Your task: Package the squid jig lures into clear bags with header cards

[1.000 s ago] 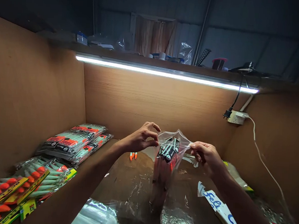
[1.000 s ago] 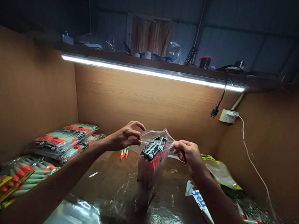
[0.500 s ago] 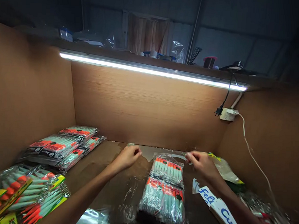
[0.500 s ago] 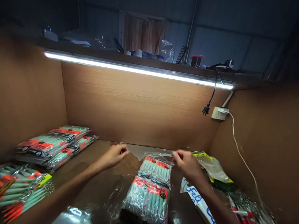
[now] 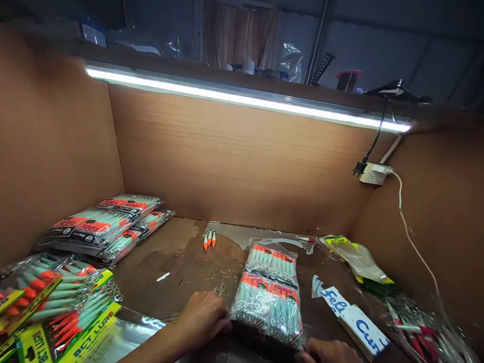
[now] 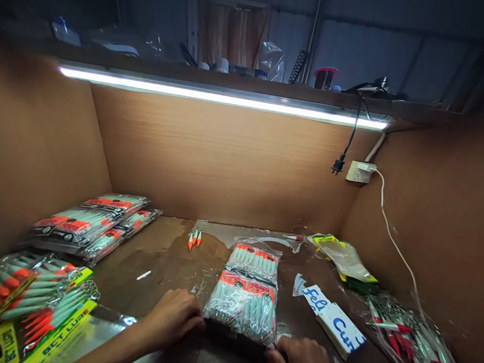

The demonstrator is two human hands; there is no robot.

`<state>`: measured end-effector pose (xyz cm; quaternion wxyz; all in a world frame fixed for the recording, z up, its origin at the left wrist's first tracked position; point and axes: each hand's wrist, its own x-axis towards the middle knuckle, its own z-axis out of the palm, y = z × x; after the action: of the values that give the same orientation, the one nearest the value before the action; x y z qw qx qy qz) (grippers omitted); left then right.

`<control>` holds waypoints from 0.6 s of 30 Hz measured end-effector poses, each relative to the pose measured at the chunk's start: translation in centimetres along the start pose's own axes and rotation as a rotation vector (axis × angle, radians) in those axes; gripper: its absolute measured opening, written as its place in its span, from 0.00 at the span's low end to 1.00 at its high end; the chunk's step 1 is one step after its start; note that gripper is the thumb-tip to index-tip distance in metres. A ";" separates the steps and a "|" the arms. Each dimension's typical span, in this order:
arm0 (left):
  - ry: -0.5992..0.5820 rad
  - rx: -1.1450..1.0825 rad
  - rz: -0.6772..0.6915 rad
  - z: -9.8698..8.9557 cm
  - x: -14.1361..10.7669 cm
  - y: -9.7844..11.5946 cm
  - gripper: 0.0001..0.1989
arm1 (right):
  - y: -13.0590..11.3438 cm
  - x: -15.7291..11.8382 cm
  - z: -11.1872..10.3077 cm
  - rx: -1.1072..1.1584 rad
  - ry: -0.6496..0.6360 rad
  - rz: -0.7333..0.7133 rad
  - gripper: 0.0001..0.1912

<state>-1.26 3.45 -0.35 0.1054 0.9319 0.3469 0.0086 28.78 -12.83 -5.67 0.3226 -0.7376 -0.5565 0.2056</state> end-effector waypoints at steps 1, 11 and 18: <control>0.015 -0.008 -0.002 -0.8 0.1 0.1 0.12 | -0.3 0.7 -1.2 -0.078 -0.021 -0.047 0.14; 0.440 -0.528 -0.028 -20.0 13.7 -0.6 0.26 | -14.6 19.9 -17.8 -0.219 0.201 -0.310 0.34; 0.609 -0.633 -0.003 -25.1 16.0 -1.1 0.26 | -18.9 24.6 -21.3 -0.199 0.385 -0.419 0.34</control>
<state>7.95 19.42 23.09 0.2788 0.8080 0.3437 0.3889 37.16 8.64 24.09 0.3834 -0.6601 -0.6428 -0.0646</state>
